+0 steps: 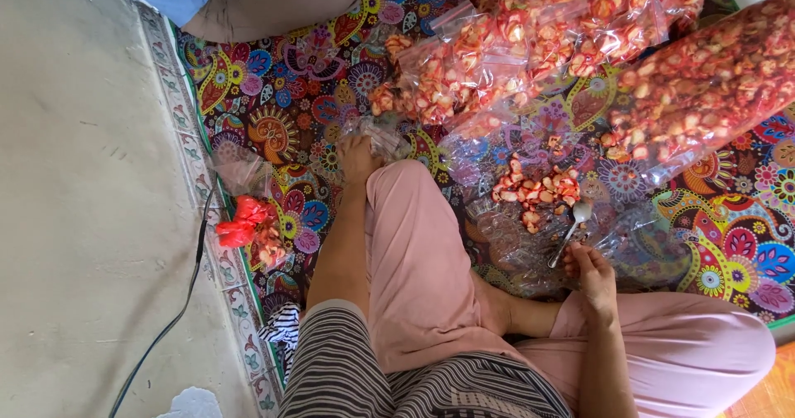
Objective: A person is sitting on the floor and packing small red food items into individual plastic bags.
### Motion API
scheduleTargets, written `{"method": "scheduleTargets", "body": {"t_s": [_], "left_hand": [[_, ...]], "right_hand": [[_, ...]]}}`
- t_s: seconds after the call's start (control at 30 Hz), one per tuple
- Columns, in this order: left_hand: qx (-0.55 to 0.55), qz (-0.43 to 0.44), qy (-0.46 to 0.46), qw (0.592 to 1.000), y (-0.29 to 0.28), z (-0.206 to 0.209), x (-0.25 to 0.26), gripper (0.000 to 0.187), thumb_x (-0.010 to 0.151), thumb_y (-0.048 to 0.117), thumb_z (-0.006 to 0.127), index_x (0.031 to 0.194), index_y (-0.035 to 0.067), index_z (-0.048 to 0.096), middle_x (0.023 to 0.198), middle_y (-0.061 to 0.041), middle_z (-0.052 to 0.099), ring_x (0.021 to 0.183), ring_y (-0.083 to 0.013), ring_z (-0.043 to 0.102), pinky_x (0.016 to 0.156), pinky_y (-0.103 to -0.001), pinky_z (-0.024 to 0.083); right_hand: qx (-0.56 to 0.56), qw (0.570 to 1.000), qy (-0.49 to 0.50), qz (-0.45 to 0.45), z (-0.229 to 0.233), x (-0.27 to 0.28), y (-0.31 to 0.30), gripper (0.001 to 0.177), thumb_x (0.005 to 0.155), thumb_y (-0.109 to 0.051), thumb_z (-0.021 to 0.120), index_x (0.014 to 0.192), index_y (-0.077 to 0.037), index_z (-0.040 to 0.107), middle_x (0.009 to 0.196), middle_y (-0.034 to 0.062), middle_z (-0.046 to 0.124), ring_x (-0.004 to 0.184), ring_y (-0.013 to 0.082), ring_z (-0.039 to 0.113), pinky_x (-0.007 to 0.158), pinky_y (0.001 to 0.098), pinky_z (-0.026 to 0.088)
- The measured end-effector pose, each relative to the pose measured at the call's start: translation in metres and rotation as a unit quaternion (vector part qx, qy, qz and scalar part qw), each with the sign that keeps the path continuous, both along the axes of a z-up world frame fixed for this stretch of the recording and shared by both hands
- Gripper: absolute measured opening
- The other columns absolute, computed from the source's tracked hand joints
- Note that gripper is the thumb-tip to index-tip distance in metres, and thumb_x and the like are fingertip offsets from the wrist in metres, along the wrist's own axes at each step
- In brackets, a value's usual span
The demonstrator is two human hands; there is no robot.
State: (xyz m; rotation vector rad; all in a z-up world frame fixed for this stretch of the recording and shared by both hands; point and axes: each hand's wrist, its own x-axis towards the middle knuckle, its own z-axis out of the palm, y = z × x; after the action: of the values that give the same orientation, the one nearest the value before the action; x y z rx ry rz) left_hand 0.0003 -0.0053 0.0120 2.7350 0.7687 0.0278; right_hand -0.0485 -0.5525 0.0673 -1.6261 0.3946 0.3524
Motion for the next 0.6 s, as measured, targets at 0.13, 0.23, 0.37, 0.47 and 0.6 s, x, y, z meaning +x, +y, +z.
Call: {"method": "scheduleTargets", "body": {"t_s": [0.13,0.23,0.37,0.47,0.6], "left_hand": [[0.003,-0.015,0.047,0.999,0.005,-0.008,0.002,0.041,0.084,0.041,0.075,0.114,0.026,0.051,0.101,-0.003,0.074,0.122,-0.0246,0.057,0.121,-0.057,0.016],[0.005,-0.028,0.002,1.000,-0.009,0.013,-0.002,0.030,0.094,0.047,0.065,0.117,0.031,0.055,0.096,-0.009,0.074,0.112,-0.0269,0.066,0.117,-0.050,0.027],[0.075,0.002,-0.299,0.951,-0.037,0.062,-0.015,0.029,0.107,0.041,0.051,0.101,0.016,0.064,0.081,-0.009,0.065,0.087,-0.0271,0.067,0.103,-0.045,0.042],[0.062,0.000,-0.416,0.907,-0.058,0.100,-0.014,0.024,0.109,0.031,0.048,0.107,0.015,0.066,0.084,-0.005,0.059,0.086,-0.0261,0.061,0.092,-0.043,0.046],[-0.123,-0.035,-0.506,0.853,-0.137,0.182,-0.005,0.034,0.110,0.034,0.041,0.115,0.009,0.064,0.091,-0.009,0.062,0.085,-0.0278,0.061,0.087,-0.039,0.049]], "right_hand": [[0.000,1.000,-0.002,-0.007,0.006,-0.001,0.003,0.027,0.109,-0.024,0.064,0.098,-0.001,0.070,0.080,0.0107,0.065,0.069,0.0157,0.061,0.063,0.0257,0.052],[0.002,1.000,-0.004,-0.011,0.011,-0.002,0.005,0.025,0.108,-0.024,0.066,0.097,-0.002,0.070,0.079,0.0100,0.065,0.067,0.0147,0.061,0.062,0.0249,0.052],[0.003,1.000,-0.009,-0.007,0.000,-0.002,0.002,0.025,0.109,-0.024,0.065,0.101,-0.001,0.071,0.080,0.0108,0.065,0.067,0.0153,0.062,0.062,0.0250,0.053],[-0.001,1.000,-0.015,-0.002,0.006,-0.002,0.004,0.025,0.109,-0.023,0.065,0.103,0.000,0.072,0.080,0.0114,0.065,0.068,0.0154,0.062,0.062,0.0256,0.053],[-0.004,1.000,-0.022,0.007,0.022,-0.004,0.010,0.023,0.108,-0.019,0.063,0.110,0.001,0.072,0.082,0.0089,0.064,0.070,0.0127,0.061,0.062,0.0234,0.053]]}}
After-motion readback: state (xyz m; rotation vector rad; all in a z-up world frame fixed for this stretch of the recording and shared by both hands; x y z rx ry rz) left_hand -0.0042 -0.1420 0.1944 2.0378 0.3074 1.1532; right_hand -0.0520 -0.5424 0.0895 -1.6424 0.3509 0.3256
